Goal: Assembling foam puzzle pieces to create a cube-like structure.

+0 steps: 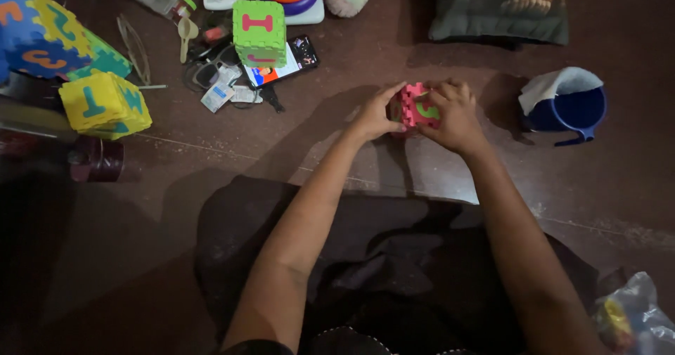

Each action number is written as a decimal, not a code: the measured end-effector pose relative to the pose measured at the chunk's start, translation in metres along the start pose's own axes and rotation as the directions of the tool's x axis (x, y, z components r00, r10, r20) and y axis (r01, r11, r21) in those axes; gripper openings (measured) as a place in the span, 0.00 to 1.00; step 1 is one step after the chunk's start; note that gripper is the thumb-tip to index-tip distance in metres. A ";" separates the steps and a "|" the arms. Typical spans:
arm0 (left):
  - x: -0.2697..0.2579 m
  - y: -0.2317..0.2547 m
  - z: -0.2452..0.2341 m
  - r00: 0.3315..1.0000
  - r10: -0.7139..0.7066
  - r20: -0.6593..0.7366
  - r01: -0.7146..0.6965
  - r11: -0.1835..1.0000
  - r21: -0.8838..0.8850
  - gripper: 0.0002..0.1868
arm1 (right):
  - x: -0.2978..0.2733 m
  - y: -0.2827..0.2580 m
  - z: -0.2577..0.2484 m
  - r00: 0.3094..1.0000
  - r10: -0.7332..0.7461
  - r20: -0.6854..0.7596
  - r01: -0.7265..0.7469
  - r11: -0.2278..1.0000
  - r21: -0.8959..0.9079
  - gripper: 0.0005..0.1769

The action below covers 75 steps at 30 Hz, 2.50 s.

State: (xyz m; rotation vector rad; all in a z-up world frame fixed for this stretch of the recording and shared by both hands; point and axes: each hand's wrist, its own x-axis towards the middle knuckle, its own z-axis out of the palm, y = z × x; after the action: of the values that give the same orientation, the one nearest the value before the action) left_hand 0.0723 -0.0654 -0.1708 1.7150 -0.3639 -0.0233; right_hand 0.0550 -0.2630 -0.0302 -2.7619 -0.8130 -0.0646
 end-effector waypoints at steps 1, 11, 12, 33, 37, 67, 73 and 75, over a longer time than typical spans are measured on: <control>0.000 0.000 0.000 1.000 0.001 -0.001 -0.001 1.000 -0.001 0.59 | 0.000 -0.002 -0.002 1.000 -0.001 0.000 0.001 1.000 -0.001 0.35; 0.001 0.004 -0.005 0.999 -0.044 0.028 0.046 0.996 -0.072 0.56 | -0.002 -0.011 -0.005 1.000 -0.014 -0.009 0.013 0.999 -0.036 0.26; 0.001 0.011 -0.008 0.993 -0.105 0.058 0.112 0.986 -0.122 0.54 | -0.003 -0.012 -0.006 1.000 -0.021 -0.015 0.020 0.999 -0.046 0.26; 0.001 -0.034 0.019 0.996 -0.019 -0.090 0.021 1.000 0.012 0.45 | -0.002 -0.004 0.000 0.994 0.055 0.093 -0.055 0.998 -0.001 0.27; 0.006 -0.031 0.031 0.981 -0.074 -0.179 0.064 0.996 -0.061 0.46 | -0.003 0.001 0.007 0.997 0.036 0.064 -0.031 0.997 -0.077 0.34; -0.002 0.043 0.012 0.927 -0.072 -0.369 0.074 0.997 -0.009 0.13 | 0.004 -0.011 0.015 0.999 0.018 -0.034 -0.023 0.986 -0.168 0.24; -0.017 0.094 -0.001 0.934 0.121 -0.337 -0.001 0.943 0.334 0.18 | -0.004 -0.004 0.034 0.995 0.008 -0.101 -0.023 0.988 -0.151 0.28; -0.018 0.100 -0.007 0.947 0.165 -0.274 -0.035 0.905 0.424 0.20 | -0.001 0.000 0.037 0.994 0.107 0.001 -0.107 0.992 -0.066 0.36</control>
State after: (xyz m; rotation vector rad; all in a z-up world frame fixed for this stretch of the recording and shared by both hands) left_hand 0.0340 -0.0669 -0.0763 2.0797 -0.2351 0.4206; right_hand 0.0527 -0.2535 -0.0662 -2.8637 -0.6741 -0.0661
